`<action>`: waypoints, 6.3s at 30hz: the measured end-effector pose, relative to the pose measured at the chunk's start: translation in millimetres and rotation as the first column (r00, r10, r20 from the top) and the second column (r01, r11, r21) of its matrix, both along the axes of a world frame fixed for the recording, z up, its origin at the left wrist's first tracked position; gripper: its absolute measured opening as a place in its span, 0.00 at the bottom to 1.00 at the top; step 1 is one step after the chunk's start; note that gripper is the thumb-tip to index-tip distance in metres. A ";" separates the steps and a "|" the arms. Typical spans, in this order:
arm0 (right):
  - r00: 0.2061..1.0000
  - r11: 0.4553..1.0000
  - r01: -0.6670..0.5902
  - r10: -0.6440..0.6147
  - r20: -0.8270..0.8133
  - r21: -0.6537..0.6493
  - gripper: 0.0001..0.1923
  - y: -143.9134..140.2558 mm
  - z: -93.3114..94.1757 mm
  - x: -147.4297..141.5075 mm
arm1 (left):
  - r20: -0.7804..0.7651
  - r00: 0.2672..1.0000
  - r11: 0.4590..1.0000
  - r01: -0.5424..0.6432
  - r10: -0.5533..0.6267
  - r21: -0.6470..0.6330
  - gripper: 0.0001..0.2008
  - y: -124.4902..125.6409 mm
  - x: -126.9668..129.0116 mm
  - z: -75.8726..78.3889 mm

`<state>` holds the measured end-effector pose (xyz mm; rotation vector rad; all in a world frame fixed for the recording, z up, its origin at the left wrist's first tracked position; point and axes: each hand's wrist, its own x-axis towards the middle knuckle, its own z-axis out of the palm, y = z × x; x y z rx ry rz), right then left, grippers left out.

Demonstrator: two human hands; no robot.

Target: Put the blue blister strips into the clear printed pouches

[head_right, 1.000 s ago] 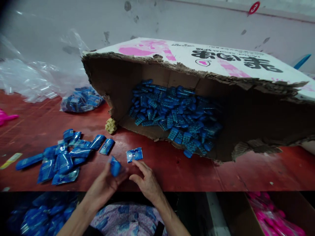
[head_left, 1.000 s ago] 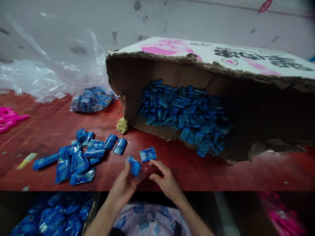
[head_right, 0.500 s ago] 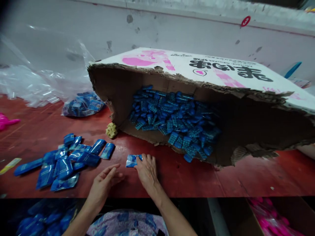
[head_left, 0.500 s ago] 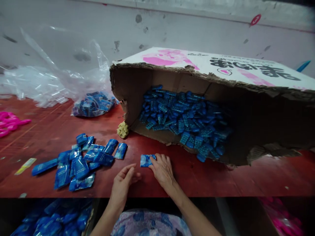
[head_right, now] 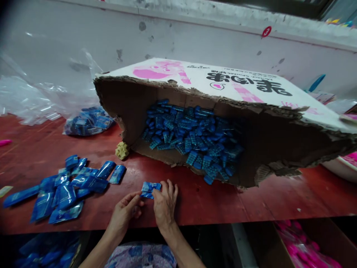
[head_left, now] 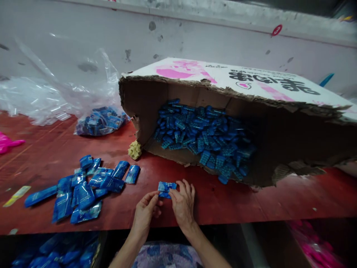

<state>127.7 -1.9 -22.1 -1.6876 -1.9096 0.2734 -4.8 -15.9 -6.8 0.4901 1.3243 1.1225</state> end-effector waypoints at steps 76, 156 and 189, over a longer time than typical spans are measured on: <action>0.193 0.857 -0.273 -0.397 -0.898 -0.437 0.22 -28.2 38.3 22.7 | 0.178 0.982 0.997 -0.065 0.058 0.037 0.15 -2.9 -0.1 10.2; 0.371 0.879 -0.427 -0.042 -0.928 -0.210 0.26 -30.7 37.9 10.9 | 0.394 0.904 0.984 0.176 -0.166 0.012 0.11 -15.5 8.4 37.0; 0.416 0.932 -0.225 -0.171 -0.893 -0.283 0.26 -40.4 26.2 -10.4 | 0.378 0.926 0.995 0.057 -0.021 -0.085 0.09 -9.1 7.5 28.7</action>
